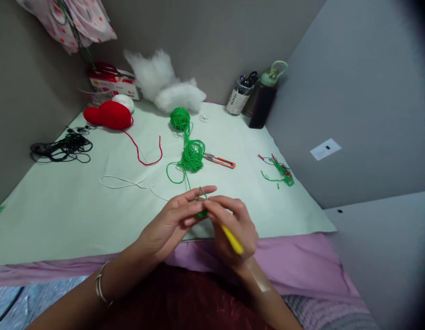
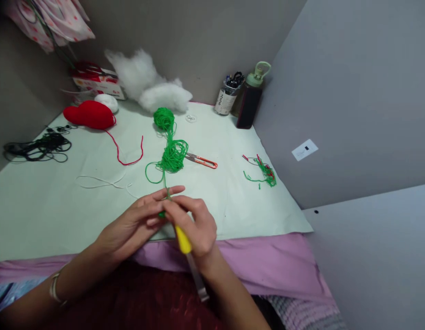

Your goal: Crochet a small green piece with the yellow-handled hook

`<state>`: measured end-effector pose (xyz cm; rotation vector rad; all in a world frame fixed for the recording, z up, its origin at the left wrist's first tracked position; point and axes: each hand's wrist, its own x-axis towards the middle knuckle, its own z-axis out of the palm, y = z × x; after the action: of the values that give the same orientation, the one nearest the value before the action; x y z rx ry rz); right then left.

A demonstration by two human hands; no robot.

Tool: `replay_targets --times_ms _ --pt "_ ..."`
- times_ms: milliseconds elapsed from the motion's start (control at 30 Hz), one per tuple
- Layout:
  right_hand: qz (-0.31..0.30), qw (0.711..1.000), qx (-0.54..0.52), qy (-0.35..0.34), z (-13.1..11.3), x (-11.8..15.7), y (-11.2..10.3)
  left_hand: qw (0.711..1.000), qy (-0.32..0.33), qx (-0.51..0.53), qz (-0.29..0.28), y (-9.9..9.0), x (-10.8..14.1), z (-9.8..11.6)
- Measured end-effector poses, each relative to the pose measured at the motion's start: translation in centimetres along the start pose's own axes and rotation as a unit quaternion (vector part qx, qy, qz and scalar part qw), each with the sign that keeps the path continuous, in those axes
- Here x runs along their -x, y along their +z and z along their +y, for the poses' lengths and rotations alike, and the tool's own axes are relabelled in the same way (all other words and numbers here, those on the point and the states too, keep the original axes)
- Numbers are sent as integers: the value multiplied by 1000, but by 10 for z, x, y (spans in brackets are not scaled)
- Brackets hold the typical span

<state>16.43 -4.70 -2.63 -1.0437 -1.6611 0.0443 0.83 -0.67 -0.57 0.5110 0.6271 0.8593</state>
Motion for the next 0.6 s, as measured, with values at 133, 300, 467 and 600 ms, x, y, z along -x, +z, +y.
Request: replay_targets --times_ms 133,300,467,600 --pt "72 963 -205 162 1 -9 1 999 36 -5 15 -2 -1 5" --pt "32 931 -286 226 2 -13 5 987 98 -127 15 -3 2 0" --pt "36 898 -334 285 6 -13 2 975 120 -188 14 -6 4 0" --pt "26 902 -334 271 4 -16 -2 963 141 -226 32 -7 5 5"
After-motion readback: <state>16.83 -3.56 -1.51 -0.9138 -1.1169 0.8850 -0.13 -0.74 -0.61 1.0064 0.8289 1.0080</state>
